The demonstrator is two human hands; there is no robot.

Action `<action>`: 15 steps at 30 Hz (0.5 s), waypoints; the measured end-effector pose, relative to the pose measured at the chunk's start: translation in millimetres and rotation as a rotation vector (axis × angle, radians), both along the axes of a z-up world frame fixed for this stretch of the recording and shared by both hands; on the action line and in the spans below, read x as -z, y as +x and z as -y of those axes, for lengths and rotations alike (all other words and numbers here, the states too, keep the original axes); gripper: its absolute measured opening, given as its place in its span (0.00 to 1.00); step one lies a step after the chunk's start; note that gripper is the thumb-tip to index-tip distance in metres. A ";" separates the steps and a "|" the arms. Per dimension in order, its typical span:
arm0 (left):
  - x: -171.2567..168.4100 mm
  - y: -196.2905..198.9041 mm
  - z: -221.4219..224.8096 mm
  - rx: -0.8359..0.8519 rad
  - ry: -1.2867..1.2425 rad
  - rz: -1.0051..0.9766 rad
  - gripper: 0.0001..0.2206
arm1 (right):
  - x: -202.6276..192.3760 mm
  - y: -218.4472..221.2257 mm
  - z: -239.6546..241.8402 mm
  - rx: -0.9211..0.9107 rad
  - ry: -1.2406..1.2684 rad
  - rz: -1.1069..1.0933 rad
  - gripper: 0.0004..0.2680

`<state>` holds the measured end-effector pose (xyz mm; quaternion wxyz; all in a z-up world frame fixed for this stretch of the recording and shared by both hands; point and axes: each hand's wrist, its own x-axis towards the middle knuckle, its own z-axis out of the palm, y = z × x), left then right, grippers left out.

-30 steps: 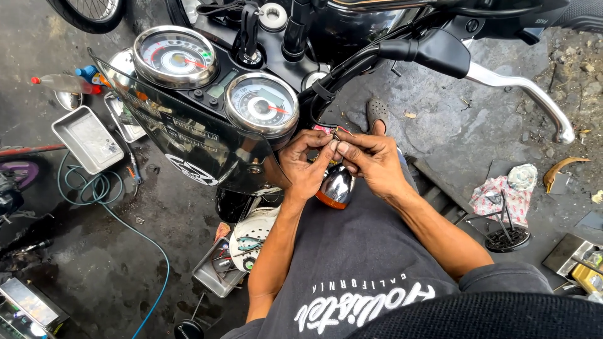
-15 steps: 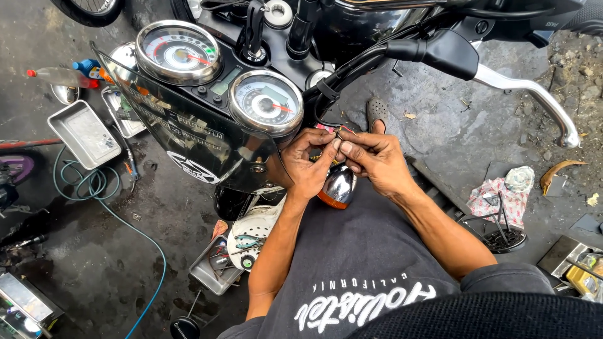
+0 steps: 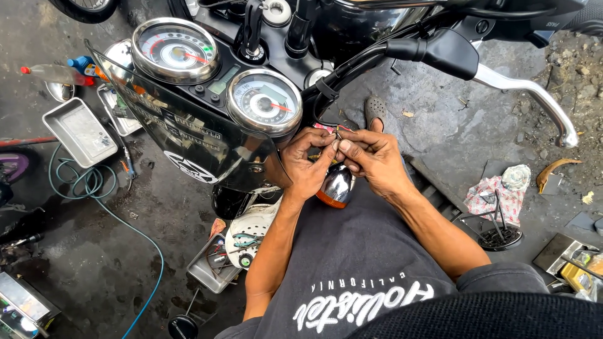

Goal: Repairing and testing the electrical wiring of a motorcycle's front indicators and headlight

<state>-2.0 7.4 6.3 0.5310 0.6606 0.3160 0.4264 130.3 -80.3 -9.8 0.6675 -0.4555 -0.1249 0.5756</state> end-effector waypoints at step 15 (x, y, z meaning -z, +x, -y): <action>-11.8 5.4 -2.2 -0.026 0.036 -0.031 0.03 | 1.3 -2.7 -1.6 0.044 -0.020 0.067 0.09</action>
